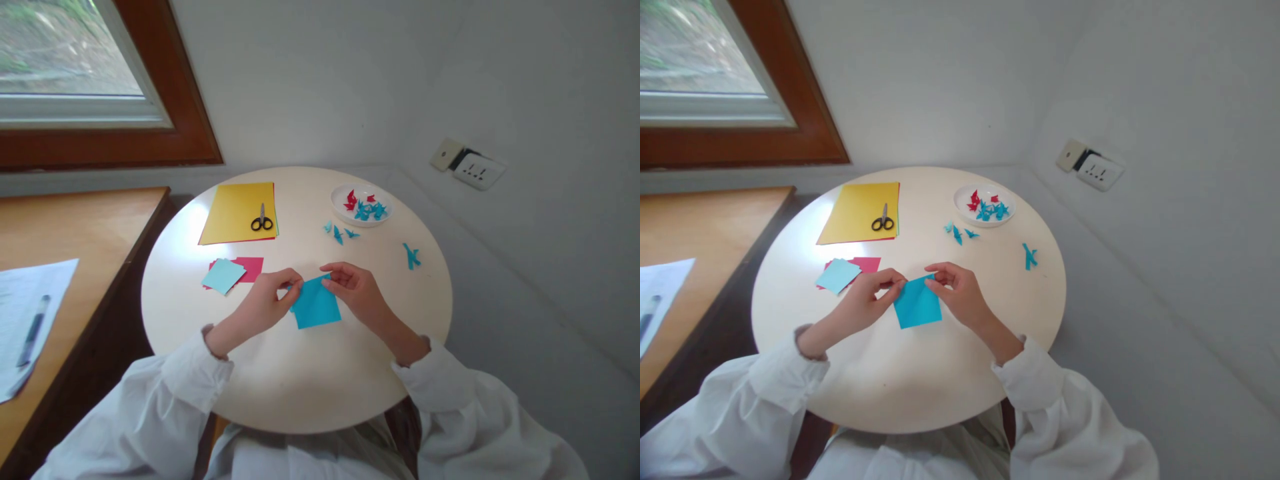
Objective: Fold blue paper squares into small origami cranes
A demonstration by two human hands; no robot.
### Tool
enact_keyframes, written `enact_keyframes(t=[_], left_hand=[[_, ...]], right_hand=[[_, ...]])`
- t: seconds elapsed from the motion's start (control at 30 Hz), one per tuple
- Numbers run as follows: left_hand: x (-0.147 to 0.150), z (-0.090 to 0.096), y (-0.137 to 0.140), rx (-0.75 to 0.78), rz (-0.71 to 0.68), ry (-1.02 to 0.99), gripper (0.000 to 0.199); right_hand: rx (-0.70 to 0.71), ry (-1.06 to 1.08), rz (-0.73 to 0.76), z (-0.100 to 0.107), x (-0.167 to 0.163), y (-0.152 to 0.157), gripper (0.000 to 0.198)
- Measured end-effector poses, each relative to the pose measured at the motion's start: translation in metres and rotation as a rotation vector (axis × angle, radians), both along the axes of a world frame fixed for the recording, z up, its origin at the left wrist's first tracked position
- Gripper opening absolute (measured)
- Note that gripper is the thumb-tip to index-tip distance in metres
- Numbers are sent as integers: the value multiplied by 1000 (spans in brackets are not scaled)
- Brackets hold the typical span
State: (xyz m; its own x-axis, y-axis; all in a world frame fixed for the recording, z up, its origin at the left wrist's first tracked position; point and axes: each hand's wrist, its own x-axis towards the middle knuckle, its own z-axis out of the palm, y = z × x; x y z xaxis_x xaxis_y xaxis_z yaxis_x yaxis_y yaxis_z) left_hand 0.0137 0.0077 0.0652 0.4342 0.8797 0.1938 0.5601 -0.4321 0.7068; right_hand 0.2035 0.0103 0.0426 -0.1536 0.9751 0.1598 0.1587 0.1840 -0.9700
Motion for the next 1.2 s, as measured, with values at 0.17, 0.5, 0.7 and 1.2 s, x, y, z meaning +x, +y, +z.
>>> enact_keyframes(t=[0.17,0.5,0.7,1.2], left_hand=[[2,5,3,-13,28,-23,20],[12,15,3,25,53,-25,12],[11,21,2,78,46,-59,10],[-14,21,6,-36,166,-250,20]], right_hand=[[44,-44,-15,9,-4,-4,26],[153,-149,-9,17,-16,-9,20],[205,-76,-58,17,-14,-10,19],[215,0,-166,17,8,-6,17]])
